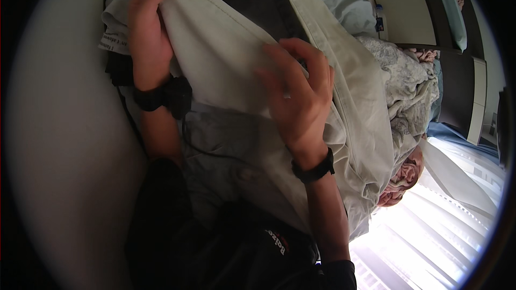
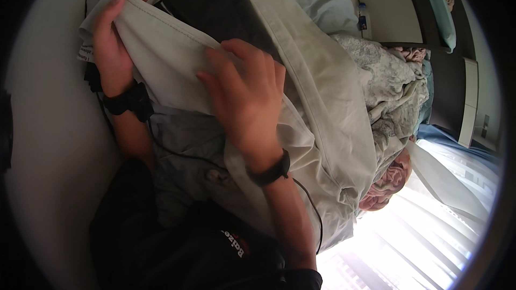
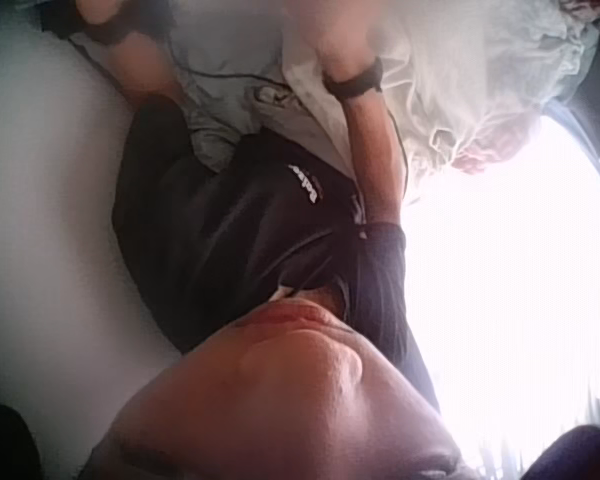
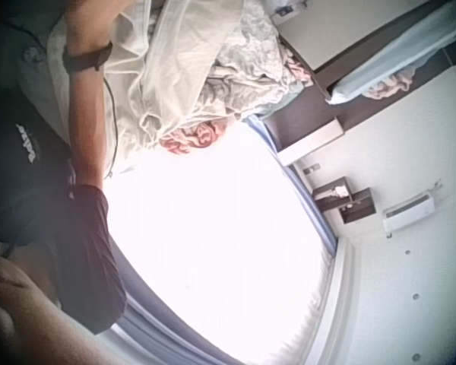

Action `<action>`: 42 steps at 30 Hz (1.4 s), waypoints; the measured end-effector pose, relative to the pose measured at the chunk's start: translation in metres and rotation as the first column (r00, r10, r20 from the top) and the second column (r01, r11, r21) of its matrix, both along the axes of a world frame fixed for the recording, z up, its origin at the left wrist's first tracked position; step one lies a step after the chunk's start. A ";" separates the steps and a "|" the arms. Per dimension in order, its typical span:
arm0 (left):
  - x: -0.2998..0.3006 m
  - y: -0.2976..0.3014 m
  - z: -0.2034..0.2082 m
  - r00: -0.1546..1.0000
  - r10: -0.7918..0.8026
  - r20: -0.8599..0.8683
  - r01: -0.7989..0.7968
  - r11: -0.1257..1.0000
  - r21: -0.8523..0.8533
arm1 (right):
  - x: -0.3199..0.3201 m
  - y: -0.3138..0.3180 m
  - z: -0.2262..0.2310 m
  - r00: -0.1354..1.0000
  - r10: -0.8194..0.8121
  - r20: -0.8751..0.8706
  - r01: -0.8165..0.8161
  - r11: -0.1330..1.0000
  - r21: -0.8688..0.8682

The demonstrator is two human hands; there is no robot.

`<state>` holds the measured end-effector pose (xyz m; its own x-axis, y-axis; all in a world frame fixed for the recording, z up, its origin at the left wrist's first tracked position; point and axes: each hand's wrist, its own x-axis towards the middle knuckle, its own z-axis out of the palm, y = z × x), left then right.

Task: Folding a pair of light-colored pants on a bed.

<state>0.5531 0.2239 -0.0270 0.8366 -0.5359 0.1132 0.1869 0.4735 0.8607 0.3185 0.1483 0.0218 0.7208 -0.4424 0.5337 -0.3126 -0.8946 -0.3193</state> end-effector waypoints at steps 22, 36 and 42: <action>0.001 0.007 -0.002 0.977 0.198 0.085 -0.180 0.967 -0.177 | 0.032 -0.005 0.000 0.995 0.100 0.029 -0.104 0.953 0.285; 0.006 0.005 0.005 0.967 0.246 0.067 -0.244 0.969 -0.025 | 0.041 -0.006 -0.005 0.996 0.069 0.061 -0.082 0.969 0.233; 0.008 0.006 -0.001 0.942 0.324 0.091 -0.329 0.942 0.057 | 0.044 0.002 -0.008 0.997 0.070 0.015 -0.072 0.952 0.297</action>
